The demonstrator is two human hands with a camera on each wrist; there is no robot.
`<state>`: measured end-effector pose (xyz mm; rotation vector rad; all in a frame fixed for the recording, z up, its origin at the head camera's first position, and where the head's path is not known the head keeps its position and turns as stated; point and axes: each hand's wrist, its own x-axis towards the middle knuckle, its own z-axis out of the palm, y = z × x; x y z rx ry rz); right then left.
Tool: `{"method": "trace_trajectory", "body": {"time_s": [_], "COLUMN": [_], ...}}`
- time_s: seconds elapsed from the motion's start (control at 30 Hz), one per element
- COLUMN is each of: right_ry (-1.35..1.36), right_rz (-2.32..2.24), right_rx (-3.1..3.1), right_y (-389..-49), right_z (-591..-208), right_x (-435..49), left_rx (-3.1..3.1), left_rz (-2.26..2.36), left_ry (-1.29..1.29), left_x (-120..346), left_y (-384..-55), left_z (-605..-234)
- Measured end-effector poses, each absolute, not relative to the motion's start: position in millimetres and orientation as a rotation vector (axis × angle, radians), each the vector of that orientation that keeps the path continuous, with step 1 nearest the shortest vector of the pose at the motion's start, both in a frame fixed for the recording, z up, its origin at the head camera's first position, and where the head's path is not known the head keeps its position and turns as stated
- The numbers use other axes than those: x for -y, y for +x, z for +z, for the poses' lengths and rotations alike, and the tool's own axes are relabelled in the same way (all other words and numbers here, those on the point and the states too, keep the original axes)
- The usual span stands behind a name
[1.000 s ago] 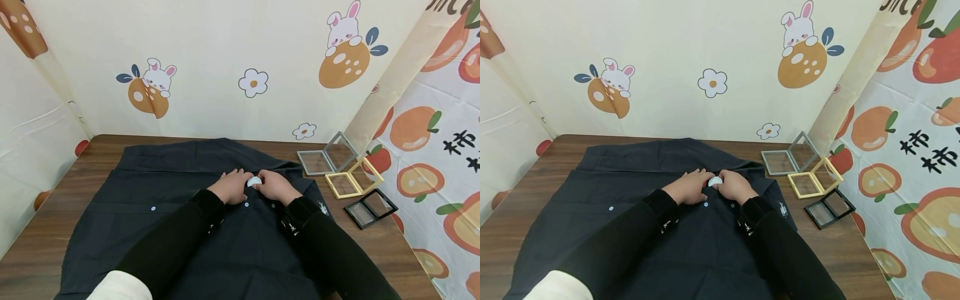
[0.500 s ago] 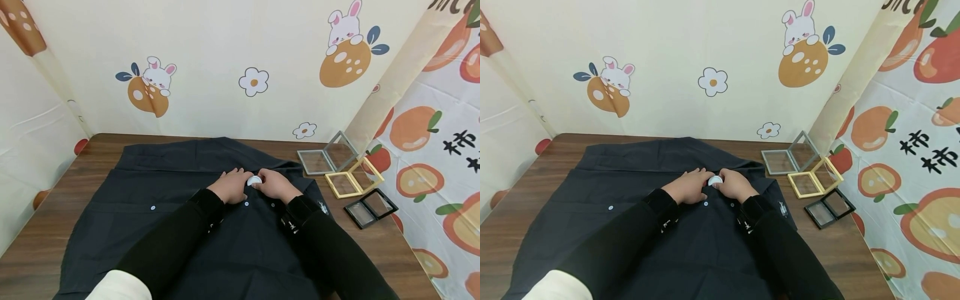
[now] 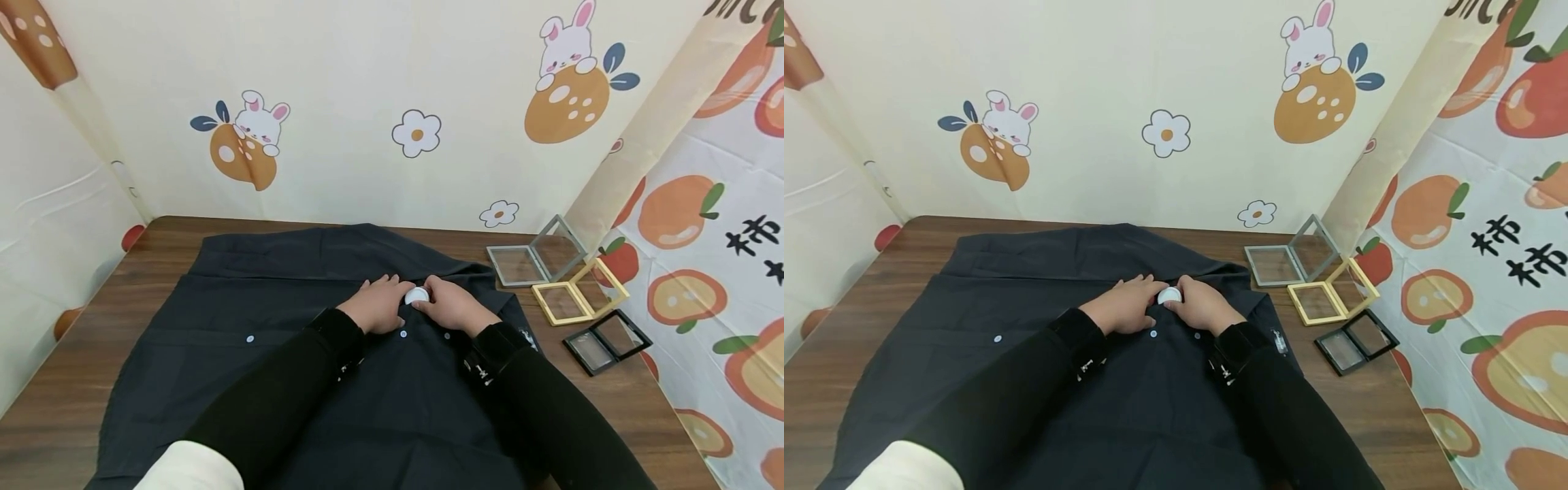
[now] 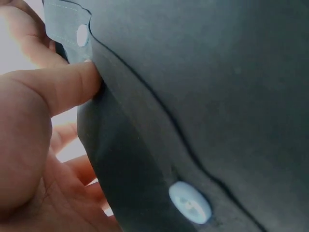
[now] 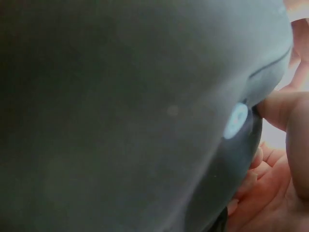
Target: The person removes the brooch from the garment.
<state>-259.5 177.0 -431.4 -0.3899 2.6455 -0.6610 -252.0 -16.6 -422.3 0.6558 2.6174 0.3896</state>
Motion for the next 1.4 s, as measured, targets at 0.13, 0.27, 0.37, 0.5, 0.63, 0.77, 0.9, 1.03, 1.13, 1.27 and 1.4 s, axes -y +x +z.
{"method": "trace_trajectory", "body": {"time_s": [0.13, 0.27, 0.37, 0.5, 0.63, 0.77, 0.9, 1.03, 1.13, 1.27, 1.4], "right_ry": [-0.404, -0.424, -0.447, -0.477, -0.496, -0.493, -0.485, -0.484, -0.475, -0.462, -0.467], "right_rz": [-0.668, -0.666, -0.662, -0.669, -0.667, -0.657, -0.675, -0.687, -0.685, -0.691, -0.704], "right_rx": [-2.648, -2.649, -2.652, -2.656, -2.658, -2.665, -2.652, -2.647, -2.650, -2.649, -2.640], "right_y": [-258, -257, -255, -253, -252, -252, -251, -250, -250, -250, -249], "right_z": [-431, -432, -434, -433, -433, -433, -432, -432, -433, -432, -430], "right_x": [-177, -176, -175, -174, -175, -175, -176, -177, -179, -180, -181], "left_rx": [-2.703, -2.796, -2.805, -2.762, -2.745, -2.746, -2.764, -2.780, -2.780, -2.779, -2.780], "left_rz": [0.407, 0.501, 0.642, 0.805, 0.851, 0.866, 0.844, 0.817, 0.815, 0.812, 0.809], "left_ry": [0.695, 0.666, 0.607, 0.550, 0.531, 0.553, 0.581, 0.569, 0.542, 0.511, 0.490], "left_x": [17, 14, 12, 10, 11, 11, 11, 12, 12, 13, 16], "left_y": [-252, -255, -259, -265, -267, -267, -267, -268, -268, -267, -266], "left_z": [-422, -423, -426, -430, -432, -431, -430, -429, -427, -424, -422]}}
